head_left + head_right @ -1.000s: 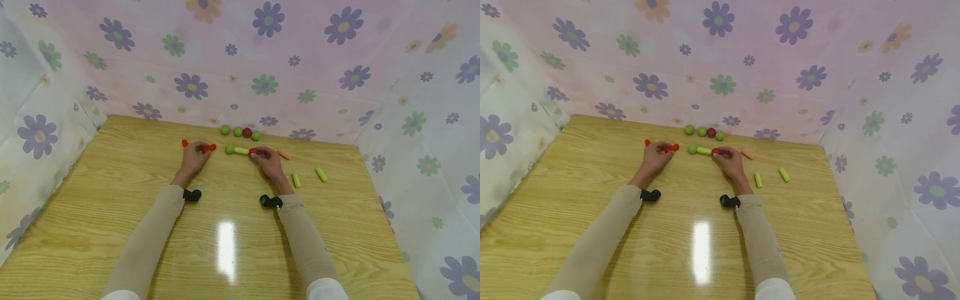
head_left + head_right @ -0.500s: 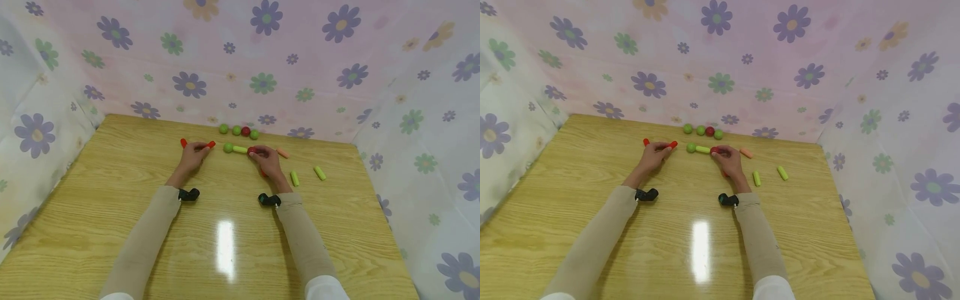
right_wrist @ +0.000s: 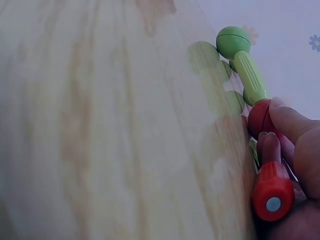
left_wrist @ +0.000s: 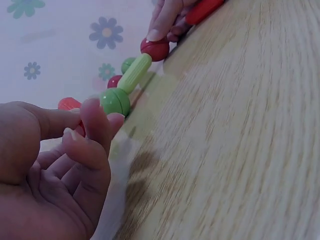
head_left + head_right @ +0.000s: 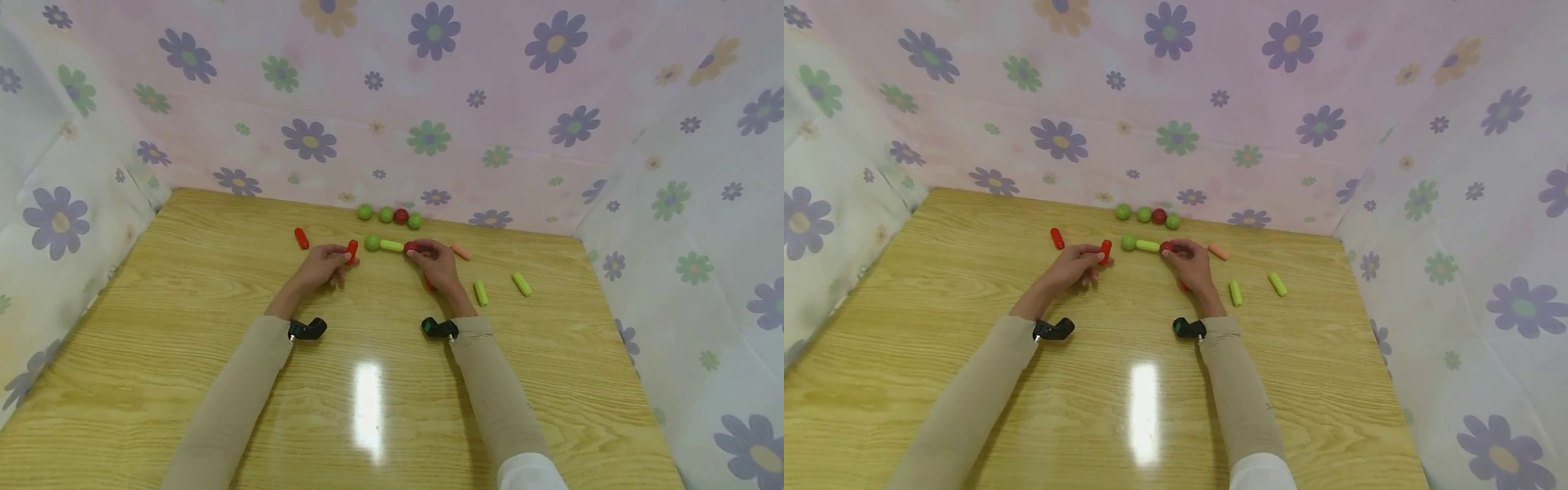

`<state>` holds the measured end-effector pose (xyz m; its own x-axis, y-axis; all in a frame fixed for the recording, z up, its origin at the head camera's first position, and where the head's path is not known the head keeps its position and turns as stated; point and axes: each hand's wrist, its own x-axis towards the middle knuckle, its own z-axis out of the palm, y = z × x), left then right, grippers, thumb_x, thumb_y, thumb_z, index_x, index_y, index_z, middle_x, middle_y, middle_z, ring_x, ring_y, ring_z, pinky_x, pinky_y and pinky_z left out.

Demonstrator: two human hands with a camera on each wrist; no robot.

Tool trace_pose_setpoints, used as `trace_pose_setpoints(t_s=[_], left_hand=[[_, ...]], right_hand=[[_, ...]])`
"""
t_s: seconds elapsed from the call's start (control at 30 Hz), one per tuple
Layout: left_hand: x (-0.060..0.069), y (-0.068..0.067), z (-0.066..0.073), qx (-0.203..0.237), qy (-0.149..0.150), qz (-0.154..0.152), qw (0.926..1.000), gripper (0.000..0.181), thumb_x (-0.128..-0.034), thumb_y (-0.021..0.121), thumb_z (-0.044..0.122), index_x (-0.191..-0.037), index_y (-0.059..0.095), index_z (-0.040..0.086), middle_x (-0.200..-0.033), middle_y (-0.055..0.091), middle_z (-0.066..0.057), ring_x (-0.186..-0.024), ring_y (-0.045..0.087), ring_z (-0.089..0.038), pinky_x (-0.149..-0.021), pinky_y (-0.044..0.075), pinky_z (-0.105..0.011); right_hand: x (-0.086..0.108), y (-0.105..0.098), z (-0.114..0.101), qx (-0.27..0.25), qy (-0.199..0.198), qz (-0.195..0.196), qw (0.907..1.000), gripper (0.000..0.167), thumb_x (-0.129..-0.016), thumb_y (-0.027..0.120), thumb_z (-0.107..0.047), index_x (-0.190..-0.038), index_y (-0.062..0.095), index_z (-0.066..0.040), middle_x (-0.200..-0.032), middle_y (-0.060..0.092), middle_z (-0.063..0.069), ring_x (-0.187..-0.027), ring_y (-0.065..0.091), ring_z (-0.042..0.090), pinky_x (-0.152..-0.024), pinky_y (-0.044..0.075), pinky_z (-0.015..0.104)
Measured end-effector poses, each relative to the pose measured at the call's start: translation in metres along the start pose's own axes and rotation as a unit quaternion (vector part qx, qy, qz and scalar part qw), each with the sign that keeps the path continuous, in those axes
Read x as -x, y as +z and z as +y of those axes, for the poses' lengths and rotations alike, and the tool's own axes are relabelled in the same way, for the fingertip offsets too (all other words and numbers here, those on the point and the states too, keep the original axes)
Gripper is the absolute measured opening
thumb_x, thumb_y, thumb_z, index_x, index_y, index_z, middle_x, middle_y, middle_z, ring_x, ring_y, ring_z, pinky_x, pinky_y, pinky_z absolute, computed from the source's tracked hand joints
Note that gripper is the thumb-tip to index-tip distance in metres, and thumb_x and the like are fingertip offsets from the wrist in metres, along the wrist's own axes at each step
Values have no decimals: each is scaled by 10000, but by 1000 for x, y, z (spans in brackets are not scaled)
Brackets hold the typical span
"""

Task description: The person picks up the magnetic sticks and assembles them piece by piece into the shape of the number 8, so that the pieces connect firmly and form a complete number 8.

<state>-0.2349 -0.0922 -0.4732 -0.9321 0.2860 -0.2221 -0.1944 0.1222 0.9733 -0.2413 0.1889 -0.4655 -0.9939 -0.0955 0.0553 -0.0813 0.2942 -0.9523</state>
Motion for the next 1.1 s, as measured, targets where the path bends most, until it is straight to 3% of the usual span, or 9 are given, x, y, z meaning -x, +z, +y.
trace_pose_setpoints(t_s=[0.23, 0.5, 0.77, 1.1], left_hand=[[3, 4, 2, -20, 10, -357, 9994, 446, -1084, 509, 190, -1418, 467, -103, -1277, 664, -260, -613, 603, -65, -533, 454, -185], [4, 9, 2, 46, -211, -470, 9987, 436, -1078, 534, 230, -1387, 518, -77, -1230, 704, -210, -578, 583, -74, -516, 454, -188], [3, 18, 1, 526, -344, -657, 9959, 410, -1091, 501, 204, -1397, 514, -68, -1249, 695, -218, -616, 583, -67, -554, 439, -189], [-4, 27, -1, 880, -559, -681, 9922, 398, -1097, 486, 231, -1404, 522, -21, -1135, 758, -105, -631, 587, -70, -554, 433, -183]], right_hand=[[-16, 1, 35, 82, -93, 160, 9998, 379, -971, 715, -165, -1300, 660, 16, -1223, 666, 251, -909, 601, 80, -777, 485, 167], [-14, 0, 31, 125, -124, 262, 9995, 363, -971, 714, -152, -1301, 674, -3, -1183, 676, 227, -891, 590, 85, -774, 484, 184], [-16, 0, 33, 104, -32, 253, 9996, 369, -973, 714, -168, -1309, 676, -23, -1205, 674, 219, -911, 592, 96, -775, 480, 174], [-16, 3, 34, 50, 5, 309, 9995, 373, -967, 723, -169, -1304, 677, -17, -1203, 674, 220, -924, 604, 91, -794, 488, 187]])
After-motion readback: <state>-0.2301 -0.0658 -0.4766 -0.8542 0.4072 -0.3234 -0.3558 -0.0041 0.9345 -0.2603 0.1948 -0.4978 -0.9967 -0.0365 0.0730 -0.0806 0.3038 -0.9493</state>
